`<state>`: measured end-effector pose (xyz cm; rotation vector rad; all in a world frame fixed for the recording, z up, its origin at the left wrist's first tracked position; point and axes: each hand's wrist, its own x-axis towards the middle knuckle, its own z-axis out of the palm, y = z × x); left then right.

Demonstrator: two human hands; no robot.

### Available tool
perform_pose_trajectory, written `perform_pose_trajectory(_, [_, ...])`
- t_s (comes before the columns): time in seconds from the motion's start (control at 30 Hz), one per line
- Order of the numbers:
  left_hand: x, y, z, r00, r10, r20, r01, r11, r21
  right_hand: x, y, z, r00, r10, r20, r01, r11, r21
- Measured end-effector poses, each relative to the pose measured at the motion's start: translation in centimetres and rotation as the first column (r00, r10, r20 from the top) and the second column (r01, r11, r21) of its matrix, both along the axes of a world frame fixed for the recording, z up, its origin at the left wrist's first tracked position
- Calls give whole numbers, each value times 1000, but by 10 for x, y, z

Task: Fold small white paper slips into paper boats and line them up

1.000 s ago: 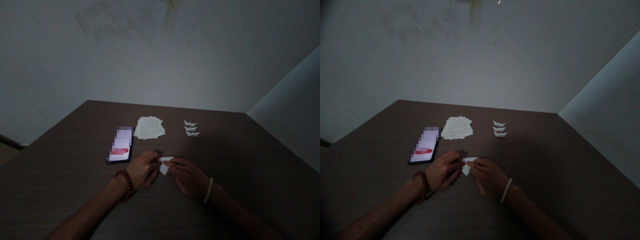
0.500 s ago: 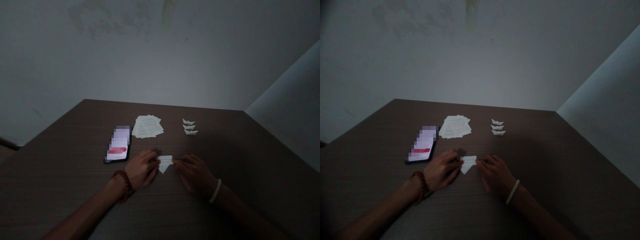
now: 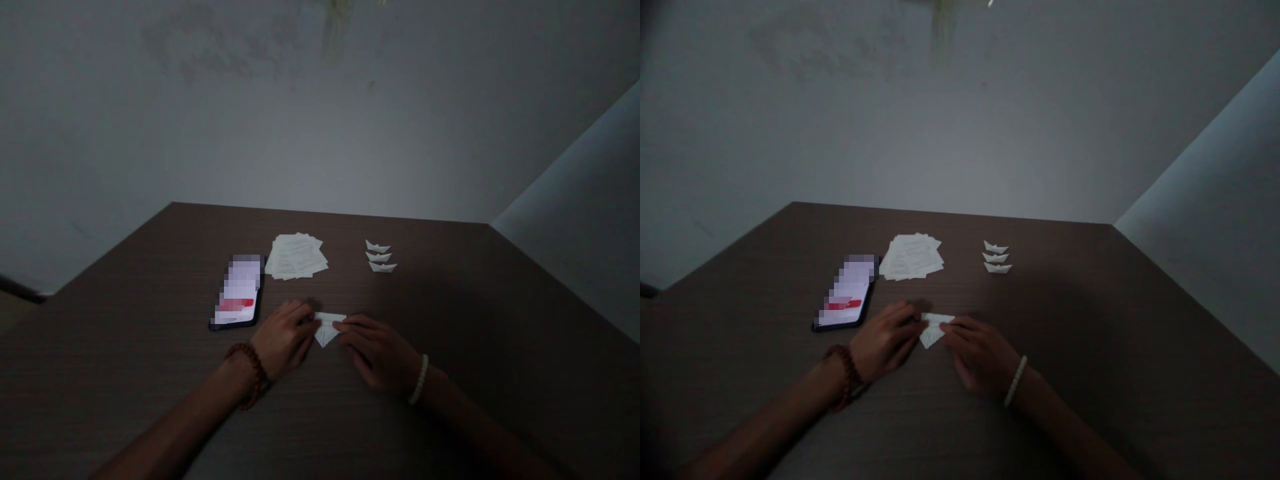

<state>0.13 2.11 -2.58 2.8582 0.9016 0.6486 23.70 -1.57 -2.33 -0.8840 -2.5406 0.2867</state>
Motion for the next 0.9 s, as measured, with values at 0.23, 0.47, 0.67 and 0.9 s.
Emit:
perform_pose_trajectory(0.23, [5,-6,-1,989,-116,-90,124,987,98,-4,-2,4,999,-21,-38,19,998,-54])
perform_pose_trajectory(0.47, [7,-13,5,980,-65,-189,84,992,96,-3,-3,4,999,-28,-17,27,998,-62])
perform_pose_trajectory(0.67, [9,-21,11,984,2,-175,12,996,83,-3,-3,4,999,-41,11,42,997,-69])
perform_pose_trajectory(0.9, [9,-26,12,988,46,-150,-35,996,81,-9,-3,6,994,-82,66,87,993,-81])
